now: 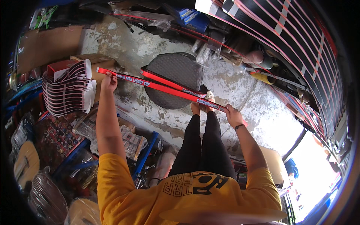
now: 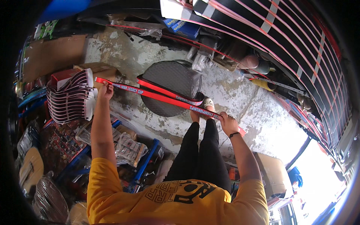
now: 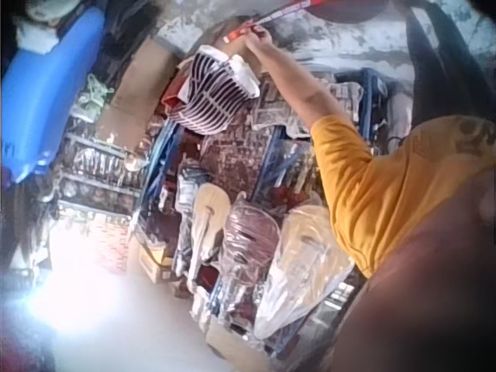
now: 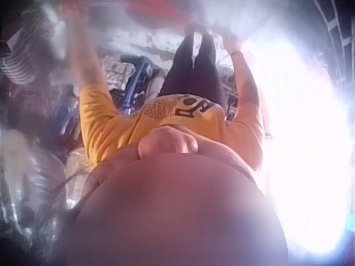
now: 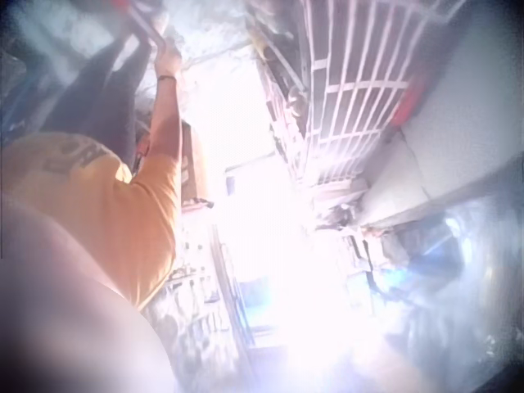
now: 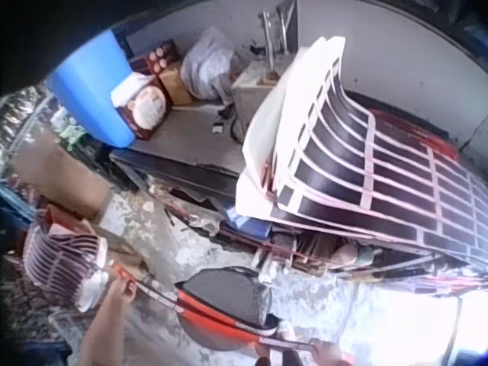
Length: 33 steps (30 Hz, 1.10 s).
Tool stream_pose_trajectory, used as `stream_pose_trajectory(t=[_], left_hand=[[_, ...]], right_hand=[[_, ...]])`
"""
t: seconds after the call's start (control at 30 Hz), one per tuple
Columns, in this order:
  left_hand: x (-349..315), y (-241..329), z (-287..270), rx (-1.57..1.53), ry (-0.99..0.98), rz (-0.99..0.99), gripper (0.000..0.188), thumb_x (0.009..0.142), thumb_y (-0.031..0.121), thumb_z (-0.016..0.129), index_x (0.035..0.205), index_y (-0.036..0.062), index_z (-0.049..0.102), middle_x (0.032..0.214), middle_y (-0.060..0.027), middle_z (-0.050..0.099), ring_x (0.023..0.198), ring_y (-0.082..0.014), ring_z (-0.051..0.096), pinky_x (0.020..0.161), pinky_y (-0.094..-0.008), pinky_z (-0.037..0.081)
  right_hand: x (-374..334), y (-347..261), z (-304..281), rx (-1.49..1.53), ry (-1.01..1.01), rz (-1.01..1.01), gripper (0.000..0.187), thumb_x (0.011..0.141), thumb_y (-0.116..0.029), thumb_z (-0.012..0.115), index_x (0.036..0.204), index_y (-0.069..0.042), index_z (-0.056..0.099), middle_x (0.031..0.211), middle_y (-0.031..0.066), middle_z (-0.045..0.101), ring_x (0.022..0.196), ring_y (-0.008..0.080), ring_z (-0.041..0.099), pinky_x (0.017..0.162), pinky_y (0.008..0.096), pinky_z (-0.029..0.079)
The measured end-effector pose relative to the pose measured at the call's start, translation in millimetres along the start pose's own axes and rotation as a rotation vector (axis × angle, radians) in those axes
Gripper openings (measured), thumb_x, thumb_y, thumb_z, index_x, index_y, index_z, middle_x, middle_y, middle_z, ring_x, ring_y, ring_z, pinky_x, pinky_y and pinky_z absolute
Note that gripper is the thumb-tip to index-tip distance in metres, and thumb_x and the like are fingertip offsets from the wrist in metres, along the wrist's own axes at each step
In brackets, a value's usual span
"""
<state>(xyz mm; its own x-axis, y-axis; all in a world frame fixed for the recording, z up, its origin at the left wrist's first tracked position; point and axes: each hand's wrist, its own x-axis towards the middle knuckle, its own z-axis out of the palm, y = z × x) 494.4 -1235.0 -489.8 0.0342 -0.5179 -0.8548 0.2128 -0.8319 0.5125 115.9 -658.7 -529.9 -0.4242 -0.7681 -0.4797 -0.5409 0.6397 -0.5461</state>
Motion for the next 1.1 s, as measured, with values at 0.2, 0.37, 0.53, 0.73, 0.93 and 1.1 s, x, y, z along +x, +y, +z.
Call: stream_pose_trajectory(t=[0.2,0.37,0.53,0.73,0.93,1.1], left_hand=[[42,-7,3,0.094,-0.101,0.040,0.010,0.101,0.024,0.054,0.096,0.0186,0.061,0.076,0.0063,0.057,0.059,-0.0068,0.048,0.048,-0.0186,0.043],[64,-13,1,0.077,-0.016,0.040,0.008,0.100,0.022,0.055,0.098,0.0179,0.061,0.079,0.0058,0.058,0.059,-0.0066,0.047,0.047,-0.0190,0.042],[82,-14,-4,0.046,-0.036,0.016,0.009,0.100,0.019,0.054,0.095,0.0178,0.061,0.077,0.0065,0.056,0.058,-0.0072,0.045,0.047,-0.0195,0.041],[90,1,-16,0.053,0.003,0.026,0.010,0.100,0.019,0.054,0.093,0.0200,0.062,0.073,0.0088,0.052,0.057,-0.0068,0.042,0.047,-0.0200,0.039],[106,29,-33,0.038,-0.012,0.091,0.020,0.102,0.019,0.048,0.090,0.0216,0.063,0.075,0.0070,0.059,0.059,-0.0075,0.046,0.048,-0.0208,0.040],[118,41,-38,0.064,-0.106,0.111,0.017,0.100,0.016,0.052,0.089,0.0189,0.065,0.082,0.0058,0.065,0.059,-0.0082,0.053,0.047,-0.0214,0.046]], right_hand=[[7,5,19,-0.016,0.036,-0.017,0.020,0.098,-0.030,0.052,0.104,-0.011,0.053,0.080,0.0170,0.067,0.075,0.0405,0.065,0.067,0.0514,0.050],[9,8,30,0.003,0.010,0.001,0.021,0.098,-0.030,0.052,0.102,-0.010,0.052,0.079,0.0177,0.067,0.074,0.0407,0.064,0.066,0.0517,0.050],[13,9,34,0.005,0.009,-0.008,0.022,0.099,-0.031,0.051,0.103,-0.009,0.052,0.079,0.0182,0.066,0.074,0.0406,0.064,0.067,0.0520,0.049],[13,-2,36,0.019,0.000,-0.047,0.021,0.098,-0.029,0.052,0.104,-0.010,0.052,0.080,0.0179,0.066,0.076,0.0401,0.063,0.069,0.0510,0.049],[28,-15,42,0.022,-0.030,-0.061,0.021,0.098,-0.028,0.054,0.107,-0.009,0.052,0.084,0.0170,0.066,0.080,0.0391,0.064,0.071,0.0499,0.049],[36,-23,46,0.029,-0.058,-0.052,0.023,0.098,-0.028,0.053,0.109,-0.009,0.053,0.086,0.0176,0.066,0.082,0.0393,0.064,0.073,0.0498,0.049]])
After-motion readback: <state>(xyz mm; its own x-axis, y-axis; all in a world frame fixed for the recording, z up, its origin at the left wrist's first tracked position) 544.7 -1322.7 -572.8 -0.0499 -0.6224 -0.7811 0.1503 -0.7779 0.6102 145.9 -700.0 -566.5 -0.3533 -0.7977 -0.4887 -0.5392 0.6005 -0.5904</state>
